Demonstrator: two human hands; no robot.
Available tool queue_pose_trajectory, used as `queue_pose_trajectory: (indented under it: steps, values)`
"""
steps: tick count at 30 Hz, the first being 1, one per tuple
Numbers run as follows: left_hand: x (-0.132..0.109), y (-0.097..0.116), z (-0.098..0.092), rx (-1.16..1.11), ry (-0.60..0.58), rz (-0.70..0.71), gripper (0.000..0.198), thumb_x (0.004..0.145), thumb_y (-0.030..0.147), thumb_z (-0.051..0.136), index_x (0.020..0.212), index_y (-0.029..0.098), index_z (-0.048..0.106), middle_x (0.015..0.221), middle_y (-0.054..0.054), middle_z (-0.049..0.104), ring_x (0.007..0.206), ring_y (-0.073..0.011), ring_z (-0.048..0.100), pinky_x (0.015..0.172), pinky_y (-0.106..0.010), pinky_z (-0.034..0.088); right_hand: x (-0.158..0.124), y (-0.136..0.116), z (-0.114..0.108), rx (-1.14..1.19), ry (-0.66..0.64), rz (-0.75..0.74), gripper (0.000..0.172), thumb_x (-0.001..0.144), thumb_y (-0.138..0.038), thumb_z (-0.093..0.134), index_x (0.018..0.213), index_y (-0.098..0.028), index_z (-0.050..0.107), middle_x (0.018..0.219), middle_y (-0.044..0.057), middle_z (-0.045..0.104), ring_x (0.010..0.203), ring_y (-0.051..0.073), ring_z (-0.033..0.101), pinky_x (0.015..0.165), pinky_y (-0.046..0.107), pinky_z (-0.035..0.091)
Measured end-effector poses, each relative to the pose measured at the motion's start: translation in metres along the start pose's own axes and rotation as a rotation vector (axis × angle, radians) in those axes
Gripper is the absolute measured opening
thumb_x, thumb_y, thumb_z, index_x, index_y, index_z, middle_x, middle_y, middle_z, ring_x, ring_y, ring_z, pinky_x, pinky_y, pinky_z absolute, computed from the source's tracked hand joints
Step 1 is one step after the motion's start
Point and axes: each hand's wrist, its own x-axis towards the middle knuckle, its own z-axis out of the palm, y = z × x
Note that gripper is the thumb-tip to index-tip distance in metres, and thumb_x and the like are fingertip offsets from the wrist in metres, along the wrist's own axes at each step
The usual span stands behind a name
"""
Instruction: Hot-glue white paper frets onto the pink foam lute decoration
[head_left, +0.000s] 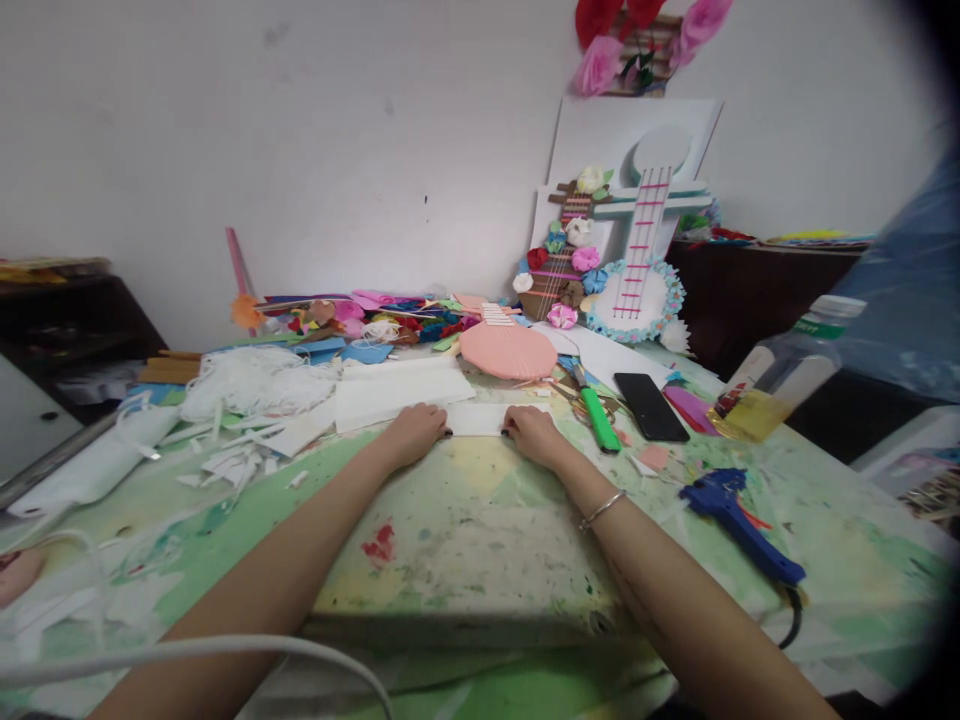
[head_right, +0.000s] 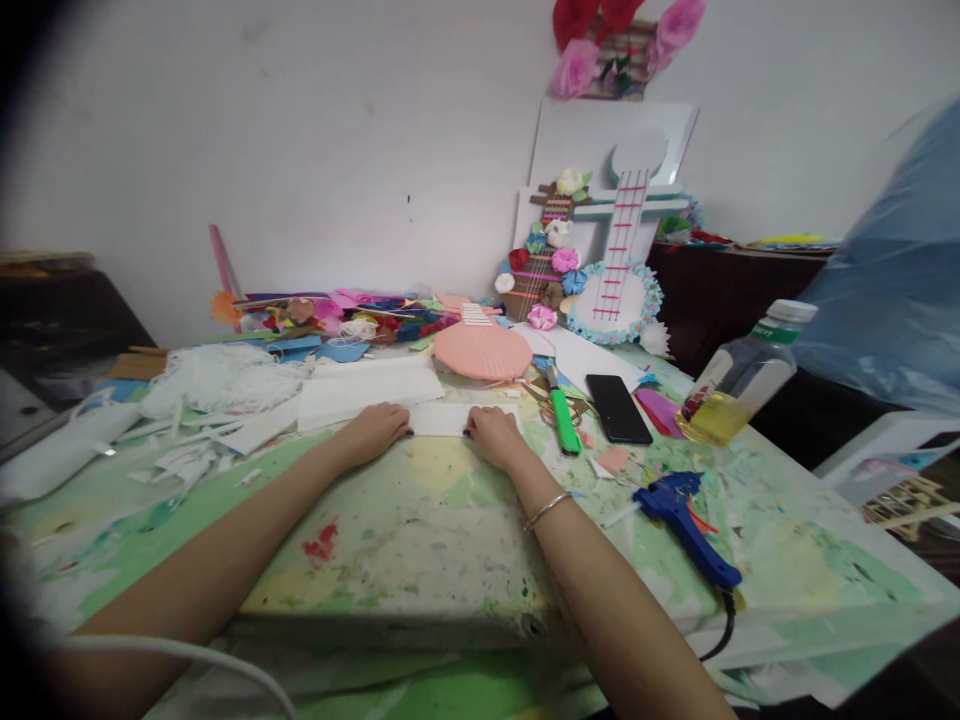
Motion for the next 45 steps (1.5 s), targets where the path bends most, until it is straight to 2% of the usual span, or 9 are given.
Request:
queue_pose_trajectory:
  steps: [7, 11, 14, 18, 22, 27, 31, 36, 45]
  values:
    - [-0.001, 0.0, -0.004, -0.099, -0.005, -0.11, 0.016, 0.087, 0.027, 0.045, 0.081, 0.017, 0.056, 0.088, -0.01, 0.063, 0.083, -0.0243, 0.056, 0.069, -0.032, 0.04, -0.001, 0.001, -0.003, 0.025, 0.075, 0.005, 0.005, 0.079, -0.016, 0.056, 0.082, -0.017, 0.06, 0.09, 0.007, 0.063, 0.089, 0.021, 0.052, 0.07, 0.028, 0.032]
    - [-0.001, -0.001, -0.003, -0.223, 0.019, -0.126, 0.005, 0.081, 0.022, 0.05, 0.083, 0.019, 0.054, 0.081, -0.006, 0.061, 0.076, -0.0222, 0.054, 0.066, -0.031, 0.039, -0.004, -0.003, -0.004, 0.054, 0.106, -0.135, 0.02, 0.077, -0.003, 0.05, 0.085, -0.017, 0.062, 0.089, 0.006, 0.06, 0.089, 0.018, 0.05, 0.074, 0.026, 0.034]
    - [-0.001, -0.001, -0.002, -0.332, 0.051, -0.101, 0.013, 0.077, 0.014, 0.049, 0.087, 0.02, 0.055, 0.081, -0.003, 0.059, 0.078, -0.02, 0.053, 0.069, -0.03, 0.039, -0.005, -0.006, -0.003, 0.071, 0.105, -0.235, 0.026, 0.078, 0.001, 0.047, 0.084, -0.017, 0.064, 0.087, 0.006, 0.06, 0.089, 0.016, 0.05, 0.074, 0.023, 0.035]
    - [-0.002, -0.003, -0.001, -0.493, 0.057, -0.061, 0.018, 0.074, 0.011, 0.046, 0.085, 0.019, 0.058, 0.077, 0.0, 0.057, 0.072, -0.0152, 0.052, 0.066, -0.026, 0.04, -0.007, -0.007, -0.003, 0.066, 0.098, -0.278, 0.026, 0.078, -0.001, 0.047, 0.083, -0.017, 0.066, 0.085, 0.006, 0.061, 0.087, 0.016, 0.052, 0.073, 0.023, 0.036]
    - [-0.002, -0.011, 0.001, -0.611, 0.043, -0.042, 0.019, 0.071, 0.012, 0.046, 0.08, 0.016, 0.062, 0.07, 0.001, 0.056, 0.066, -0.0132, 0.051, 0.062, -0.023, 0.04, -0.008, -0.008, -0.004, 0.037, 0.089, -0.282, 0.03, 0.077, 0.0, 0.048, 0.092, -0.018, 0.068, 0.089, 0.006, 0.063, 0.09, 0.017, 0.053, 0.075, 0.023, 0.037]
    - [-0.001, -0.016, 0.004, -0.652, 0.065, -0.051, 0.021, 0.069, 0.012, 0.046, 0.078, 0.015, 0.065, 0.069, 0.0, 0.058, 0.065, -0.0134, 0.05, 0.062, -0.024, 0.04, -0.011, -0.014, -0.008, -0.029, 0.065, -0.284, 0.028, 0.077, -0.001, 0.049, 0.087, -0.017, 0.07, 0.087, 0.008, 0.063, 0.092, 0.019, 0.05, 0.076, 0.025, 0.037]
    - [-0.005, -0.012, 0.002, -0.636, 0.112, -0.043, 0.023, 0.068, 0.009, 0.045, 0.079, 0.016, 0.065, 0.075, -0.001, 0.056, 0.069, -0.014, 0.05, 0.068, -0.025, 0.04, -0.014, -0.022, -0.01, -0.079, 0.048, -0.269, 0.021, 0.08, -0.006, 0.05, 0.081, -0.016, 0.068, 0.086, 0.01, 0.062, 0.09, 0.02, 0.051, 0.074, 0.027, 0.037]
    - [-0.01, -0.008, -0.003, -0.577, 0.124, 0.057, 0.021, 0.074, 0.009, 0.047, 0.083, 0.018, 0.063, 0.081, -0.002, 0.054, 0.069, -0.0133, 0.05, 0.068, -0.025, 0.04, -0.012, -0.025, -0.006, -0.079, 0.065, -0.179, 0.02, 0.085, -0.011, 0.048, 0.086, -0.017, 0.067, 0.091, 0.009, 0.063, 0.092, 0.02, 0.054, 0.07, 0.026, 0.038]
    - [-0.008, -0.007, 0.001, -0.519, 0.161, 0.002, 0.011, 0.075, 0.012, 0.052, 0.077, 0.018, 0.061, 0.076, -0.001, 0.055, 0.069, -0.0145, 0.05, 0.067, -0.026, 0.04, -0.009, -0.023, -0.009, -0.001, 0.076, -0.096, 0.017, 0.085, -0.015, 0.051, 0.086, -0.017, 0.068, 0.092, 0.006, 0.066, 0.09, 0.016, 0.057, 0.075, 0.022, 0.038]
